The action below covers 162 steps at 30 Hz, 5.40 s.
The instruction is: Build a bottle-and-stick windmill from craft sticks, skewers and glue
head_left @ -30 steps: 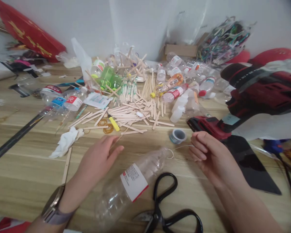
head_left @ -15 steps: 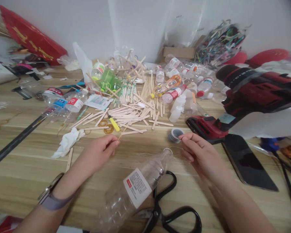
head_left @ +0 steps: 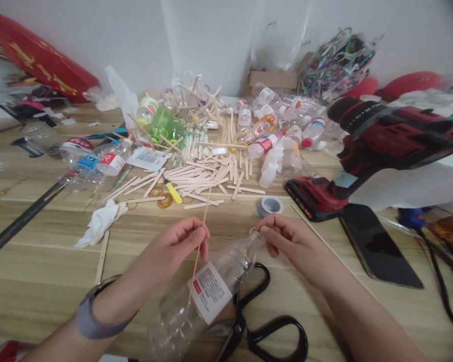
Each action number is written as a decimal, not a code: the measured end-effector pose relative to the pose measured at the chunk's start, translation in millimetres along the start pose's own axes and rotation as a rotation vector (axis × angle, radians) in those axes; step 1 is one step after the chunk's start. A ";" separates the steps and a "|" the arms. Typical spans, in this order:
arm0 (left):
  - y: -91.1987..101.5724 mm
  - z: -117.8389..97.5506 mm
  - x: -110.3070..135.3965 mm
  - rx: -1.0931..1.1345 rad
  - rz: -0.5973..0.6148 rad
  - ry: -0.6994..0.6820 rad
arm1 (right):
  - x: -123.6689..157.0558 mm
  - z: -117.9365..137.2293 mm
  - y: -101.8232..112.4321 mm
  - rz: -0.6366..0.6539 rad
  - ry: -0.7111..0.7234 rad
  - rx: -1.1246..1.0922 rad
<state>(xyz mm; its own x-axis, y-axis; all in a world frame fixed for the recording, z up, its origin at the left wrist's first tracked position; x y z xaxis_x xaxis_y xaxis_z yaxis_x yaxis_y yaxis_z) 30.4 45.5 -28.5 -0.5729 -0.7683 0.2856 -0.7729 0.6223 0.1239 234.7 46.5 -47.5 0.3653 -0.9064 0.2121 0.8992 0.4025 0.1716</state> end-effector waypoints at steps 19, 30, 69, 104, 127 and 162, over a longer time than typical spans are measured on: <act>-2.1 -7.5 -5.3 0.008 0.012 -0.066 | -9.4 -9.0 -4.1 -0.042 0.014 -0.154; -33.5 -11.4 -8.1 -0.306 0.323 0.100 | -8.4 -16.3 11.6 -0.198 0.113 -0.562; -11.8 13.4 23.3 -0.777 0.163 0.311 | -11.4 -20.1 8.7 -0.136 0.158 -1.213; 42.5 18.9 77.1 -0.821 0.223 0.374 | 16.2 -18.4 62.3 -0.766 0.203 -1.048; 51.6 22.4 85.1 -0.801 0.228 0.391 | 20.0 -15.0 62.3 -0.892 0.244 -0.925; 53.7 33.6 83.8 -0.771 0.324 0.415 | 7.4 -18.3 39.2 -0.718 0.184 -0.872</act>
<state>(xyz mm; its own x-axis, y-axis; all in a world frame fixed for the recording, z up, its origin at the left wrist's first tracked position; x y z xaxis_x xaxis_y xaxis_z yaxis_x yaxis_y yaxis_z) -68.3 9.5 -29.9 -0.4711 -0.5170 0.7146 -0.1127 0.8388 0.5326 277.1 53.3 -56.7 -0.3349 -0.9252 0.1783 0.7493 -0.3763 -0.5450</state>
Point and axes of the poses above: each hand's wrist, its own x-axis away from the middle knuckle, its own y-axis out of the back of the hand, z = x × y, the point moved 8 cm from there along -x, towards the middle knuckle, and after that the axes turned 14 degrees about z, right-handed, at the moved point
